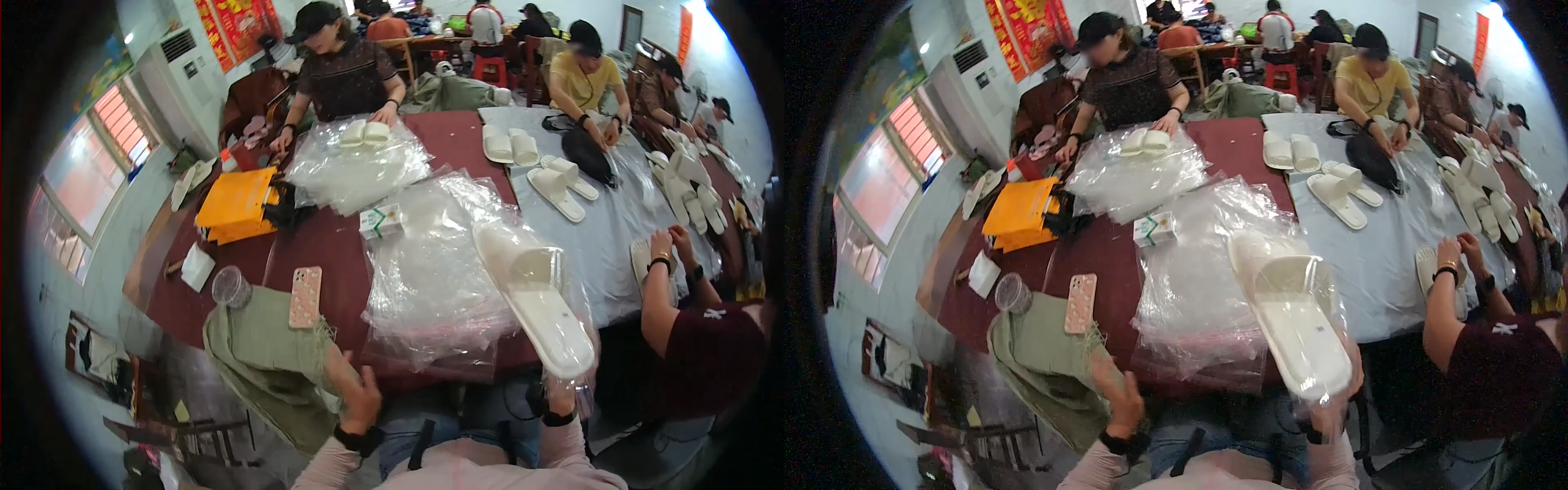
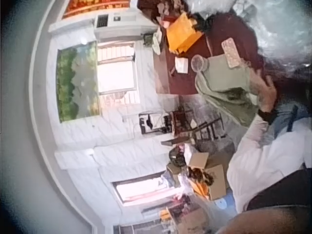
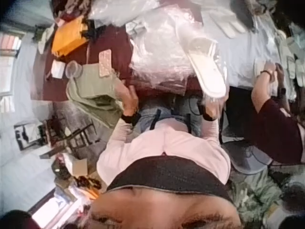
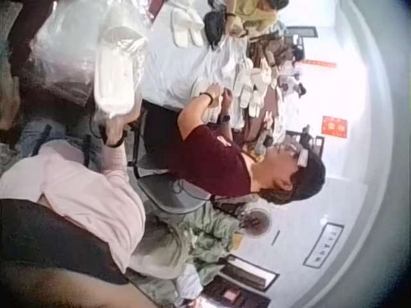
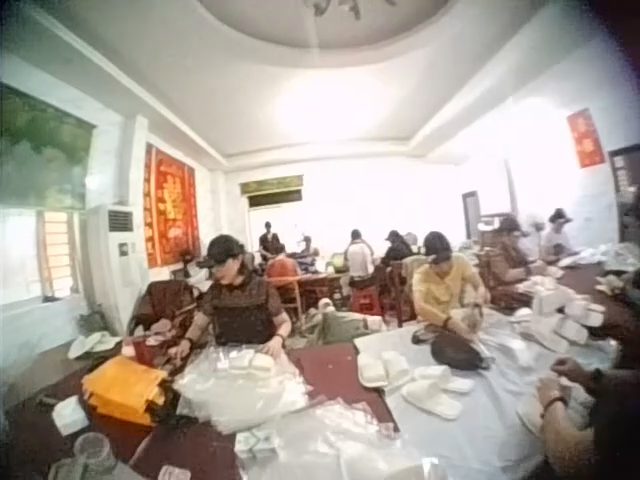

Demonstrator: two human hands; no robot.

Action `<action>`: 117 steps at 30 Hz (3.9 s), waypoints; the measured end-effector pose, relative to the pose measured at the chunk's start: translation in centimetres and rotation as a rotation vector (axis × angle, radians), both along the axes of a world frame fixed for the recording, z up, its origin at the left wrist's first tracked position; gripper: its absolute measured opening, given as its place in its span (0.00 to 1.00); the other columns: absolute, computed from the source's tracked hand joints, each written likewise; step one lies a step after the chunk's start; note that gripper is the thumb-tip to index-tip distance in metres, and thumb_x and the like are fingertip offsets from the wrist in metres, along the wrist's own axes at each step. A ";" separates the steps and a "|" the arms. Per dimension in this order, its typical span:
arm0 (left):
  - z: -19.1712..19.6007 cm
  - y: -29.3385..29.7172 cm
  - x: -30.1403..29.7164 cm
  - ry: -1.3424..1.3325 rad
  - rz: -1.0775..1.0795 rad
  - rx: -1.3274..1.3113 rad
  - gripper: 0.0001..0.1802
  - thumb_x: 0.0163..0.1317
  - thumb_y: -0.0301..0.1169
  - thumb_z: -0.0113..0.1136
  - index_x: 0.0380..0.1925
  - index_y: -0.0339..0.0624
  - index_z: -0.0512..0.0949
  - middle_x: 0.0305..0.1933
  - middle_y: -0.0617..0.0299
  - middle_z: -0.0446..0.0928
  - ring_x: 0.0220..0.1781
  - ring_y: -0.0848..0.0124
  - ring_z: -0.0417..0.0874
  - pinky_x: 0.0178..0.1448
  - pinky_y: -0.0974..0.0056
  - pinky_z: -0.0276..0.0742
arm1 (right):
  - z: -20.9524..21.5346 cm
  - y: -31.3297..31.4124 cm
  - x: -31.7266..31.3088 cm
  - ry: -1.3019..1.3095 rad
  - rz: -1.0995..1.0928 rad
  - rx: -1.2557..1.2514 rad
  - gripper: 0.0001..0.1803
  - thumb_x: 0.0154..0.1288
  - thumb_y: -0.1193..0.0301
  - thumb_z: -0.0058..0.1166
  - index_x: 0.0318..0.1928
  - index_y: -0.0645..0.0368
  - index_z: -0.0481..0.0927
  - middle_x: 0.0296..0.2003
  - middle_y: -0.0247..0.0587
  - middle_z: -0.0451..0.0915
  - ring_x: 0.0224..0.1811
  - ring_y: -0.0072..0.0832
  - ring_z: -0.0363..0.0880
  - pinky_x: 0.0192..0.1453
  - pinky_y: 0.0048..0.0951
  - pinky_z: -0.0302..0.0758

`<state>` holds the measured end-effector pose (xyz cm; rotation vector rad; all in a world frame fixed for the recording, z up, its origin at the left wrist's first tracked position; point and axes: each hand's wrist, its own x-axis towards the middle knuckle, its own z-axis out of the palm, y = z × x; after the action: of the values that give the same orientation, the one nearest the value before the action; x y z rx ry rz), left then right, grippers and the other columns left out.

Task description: Packaging white slide-on footwear into plastic bags at a manufacturing table.

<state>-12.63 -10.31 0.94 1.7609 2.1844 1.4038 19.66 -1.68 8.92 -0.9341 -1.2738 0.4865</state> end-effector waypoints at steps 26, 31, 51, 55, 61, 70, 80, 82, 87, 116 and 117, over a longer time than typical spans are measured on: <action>-18.8 -10.4 -7.3 -0.355 0.124 -0.887 0.14 0.58 0.32 0.52 0.41 0.36 0.74 0.43 0.44 0.77 0.41 0.49 0.76 0.46 0.52 0.70 | -8.7 -7.5 -30.1 -0.430 1.368 -0.162 0.28 0.52 0.80 0.51 0.57 0.61 0.71 0.51 0.54 0.76 0.52 0.50 0.76 0.55 0.38 0.74; -19.9 -11.5 -6.5 -0.254 -0.028 -1.004 0.12 0.56 0.31 0.52 0.37 0.36 0.76 0.40 0.44 0.77 0.38 0.49 0.77 0.43 0.52 0.70 | -14.1 -6.9 -31.5 -0.756 1.165 -0.009 0.30 0.52 0.77 0.53 0.59 0.62 0.68 0.45 0.52 0.77 0.44 0.49 0.77 0.46 0.44 0.75; 2.2 -0.5 -4.1 0.332 -0.205 -0.970 0.18 0.61 0.40 0.50 0.24 0.38 0.81 0.30 0.46 0.81 0.33 0.48 0.82 0.37 0.48 0.76 | -8.6 7.8 -8.8 -1.194 0.064 -0.153 0.27 0.60 0.59 0.56 0.60 0.48 0.72 0.65 0.47 0.63 0.68 0.52 0.57 0.69 0.58 0.51; 5.9 6.0 0.6 0.291 -0.259 -0.465 0.15 0.62 0.40 0.53 0.34 0.38 0.78 0.32 0.49 0.79 0.40 0.51 0.79 0.44 0.52 0.74 | -10.0 7.4 -6.5 -1.207 0.058 -0.262 0.30 0.61 0.56 0.54 0.64 0.47 0.68 0.66 0.47 0.63 0.71 0.47 0.54 0.71 0.61 0.45; 1.8 11.5 7.6 0.367 -0.446 -0.144 0.21 0.60 0.40 0.56 0.51 0.42 0.74 0.57 0.45 0.70 0.59 0.48 0.70 0.60 0.47 0.65 | -10.0 6.0 -7.1 -1.216 0.044 -0.222 0.34 0.60 0.54 0.56 0.65 0.51 0.65 0.65 0.46 0.65 0.69 0.44 0.59 0.70 0.59 0.49; -2.8 14.0 11.6 0.311 -0.635 -0.255 0.32 0.62 0.44 0.55 0.65 0.49 0.63 0.71 0.42 0.55 0.70 0.42 0.56 0.71 0.42 0.52 | -9.3 5.0 -4.7 -1.074 0.229 -0.300 0.26 0.58 0.67 0.55 0.58 0.56 0.71 0.52 0.47 0.77 0.56 0.41 0.74 0.56 0.45 0.70; -2.9 13.6 11.8 0.476 -0.598 -0.263 0.32 0.62 0.47 0.54 0.64 0.49 0.65 0.70 0.45 0.56 0.72 0.45 0.52 0.73 0.43 0.46 | -1.8 15.9 2.0 -0.656 0.064 -0.440 0.18 0.61 0.66 0.55 0.50 0.60 0.78 0.42 0.49 0.82 0.42 0.42 0.81 0.48 0.36 0.76; -2.6 13.6 12.3 0.475 -0.608 -0.247 0.32 0.61 0.47 0.55 0.64 0.49 0.65 0.70 0.45 0.57 0.72 0.45 0.53 0.73 0.43 0.47 | -4.4 20.2 5.5 -0.787 -0.112 -0.398 0.24 0.60 0.61 0.57 0.53 0.61 0.75 0.49 0.52 0.78 0.49 0.44 0.78 0.52 0.41 0.74; -2.6 13.5 11.8 0.491 -0.582 -0.235 0.31 0.61 0.48 0.55 0.62 0.49 0.68 0.69 0.45 0.59 0.71 0.44 0.55 0.72 0.43 0.48 | -6.3 27.6 8.9 -0.915 -0.349 -0.615 0.32 0.58 0.55 0.58 0.58 0.59 0.70 0.55 0.53 0.72 0.54 0.52 0.73 0.56 0.47 0.72; -2.9 13.5 12.0 0.496 -0.570 -0.280 0.31 0.61 0.49 0.55 0.62 0.51 0.69 0.67 0.46 0.62 0.68 0.45 0.60 0.70 0.42 0.52 | -9.2 34.9 10.4 -0.983 -0.542 -0.887 0.43 0.50 0.46 0.62 0.65 0.47 0.64 0.59 0.52 0.67 0.63 0.47 0.64 0.61 0.52 0.63; -2.8 13.5 12.0 0.498 -0.570 -0.274 0.31 0.61 0.49 0.55 0.62 0.51 0.69 0.67 0.46 0.62 0.68 0.45 0.60 0.70 0.42 0.52 | -8.5 34.6 10.2 -0.955 -0.507 -0.911 0.46 0.48 0.45 0.63 0.66 0.48 0.63 0.59 0.51 0.67 0.63 0.47 0.64 0.62 0.52 0.62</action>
<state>-0.59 3.23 -1.85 2.5173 1.6781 0.5607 29.89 32.94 0.42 -2.3841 -1.5602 0.1785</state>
